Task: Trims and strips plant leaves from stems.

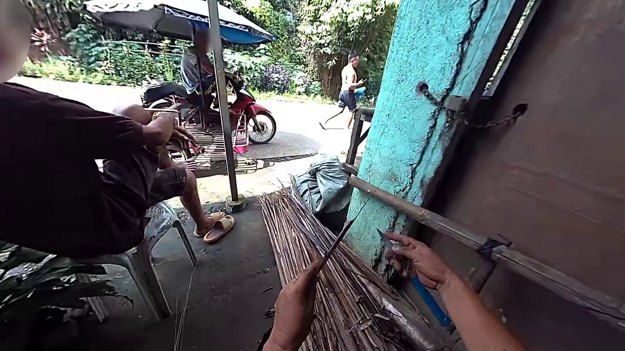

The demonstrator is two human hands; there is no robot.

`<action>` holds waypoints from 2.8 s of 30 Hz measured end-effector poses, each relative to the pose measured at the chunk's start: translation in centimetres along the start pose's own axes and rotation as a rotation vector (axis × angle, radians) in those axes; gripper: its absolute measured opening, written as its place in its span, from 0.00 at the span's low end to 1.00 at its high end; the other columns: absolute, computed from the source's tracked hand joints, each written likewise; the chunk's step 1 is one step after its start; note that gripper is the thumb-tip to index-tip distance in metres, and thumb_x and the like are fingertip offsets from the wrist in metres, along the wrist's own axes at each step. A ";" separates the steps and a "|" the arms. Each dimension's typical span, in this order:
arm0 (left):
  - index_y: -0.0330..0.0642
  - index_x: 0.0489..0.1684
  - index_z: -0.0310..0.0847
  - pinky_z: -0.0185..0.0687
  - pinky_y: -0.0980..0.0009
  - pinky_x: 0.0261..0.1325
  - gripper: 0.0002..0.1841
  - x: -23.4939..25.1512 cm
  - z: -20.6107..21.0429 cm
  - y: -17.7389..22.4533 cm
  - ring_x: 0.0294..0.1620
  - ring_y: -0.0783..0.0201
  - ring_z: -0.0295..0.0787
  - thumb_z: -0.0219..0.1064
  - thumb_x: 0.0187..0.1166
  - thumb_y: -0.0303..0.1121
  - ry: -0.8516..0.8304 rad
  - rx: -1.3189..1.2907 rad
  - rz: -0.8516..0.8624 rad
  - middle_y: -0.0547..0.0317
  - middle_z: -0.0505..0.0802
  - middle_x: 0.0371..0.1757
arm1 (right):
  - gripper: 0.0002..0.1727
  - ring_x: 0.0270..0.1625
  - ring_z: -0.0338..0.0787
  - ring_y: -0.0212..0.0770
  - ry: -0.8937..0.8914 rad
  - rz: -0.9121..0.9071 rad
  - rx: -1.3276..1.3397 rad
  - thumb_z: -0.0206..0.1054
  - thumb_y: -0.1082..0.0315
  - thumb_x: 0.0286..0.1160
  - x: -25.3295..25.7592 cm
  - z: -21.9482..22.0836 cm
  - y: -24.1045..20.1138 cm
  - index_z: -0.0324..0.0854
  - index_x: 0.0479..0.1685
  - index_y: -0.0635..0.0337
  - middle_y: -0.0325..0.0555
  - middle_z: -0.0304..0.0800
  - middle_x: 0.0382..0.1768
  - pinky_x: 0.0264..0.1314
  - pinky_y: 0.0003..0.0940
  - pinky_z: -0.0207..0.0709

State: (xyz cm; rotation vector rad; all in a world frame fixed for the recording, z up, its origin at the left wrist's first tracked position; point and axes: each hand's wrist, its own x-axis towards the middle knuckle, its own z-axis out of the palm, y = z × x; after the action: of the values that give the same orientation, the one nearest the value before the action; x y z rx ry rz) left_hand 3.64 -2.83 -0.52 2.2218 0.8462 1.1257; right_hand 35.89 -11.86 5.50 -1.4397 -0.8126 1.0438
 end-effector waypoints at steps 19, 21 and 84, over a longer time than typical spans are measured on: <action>0.42 0.68 0.84 0.88 0.74 0.32 0.17 0.7 4.2 3.0 0.24 0.74 0.87 0.55 0.89 0.33 -0.362 -0.345 0.044 0.67 0.95 0.39 | 0.24 0.23 0.89 0.37 -0.049 -0.328 0.062 0.57 0.72 0.87 -7.5 1.3 -2.5 0.70 0.81 0.63 0.51 0.94 0.37 0.24 0.28 0.85; 0.42 0.67 0.85 0.88 0.74 0.31 0.16 0.9 4.1 3.1 0.24 0.72 0.87 0.55 0.89 0.33 -0.427 -0.430 -0.018 0.66 0.96 0.40 | 0.22 0.22 0.88 0.35 -0.042 -0.318 0.088 0.57 0.71 0.88 -7.4 1.4 -2.1 0.73 0.79 0.63 0.51 0.94 0.37 0.24 0.27 0.84; 0.51 0.66 0.91 0.83 0.74 0.58 0.17 -0.3 5.4 2.5 0.50 0.67 0.87 0.64 0.83 0.30 0.083 -0.025 0.391 0.55 0.91 0.47 | 0.16 0.19 0.85 0.33 0.266 -0.163 0.182 0.53 0.71 0.91 -9.9 0.7 -3.7 0.75 0.70 0.67 0.49 0.93 0.35 0.19 0.25 0.79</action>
State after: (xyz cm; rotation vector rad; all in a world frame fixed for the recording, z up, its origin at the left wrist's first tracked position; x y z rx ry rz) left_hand 8.78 -5.60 -1.82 2.3968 0.4316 1.4036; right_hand 31.80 -20.17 10.75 -1.3004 -0.6150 0.7625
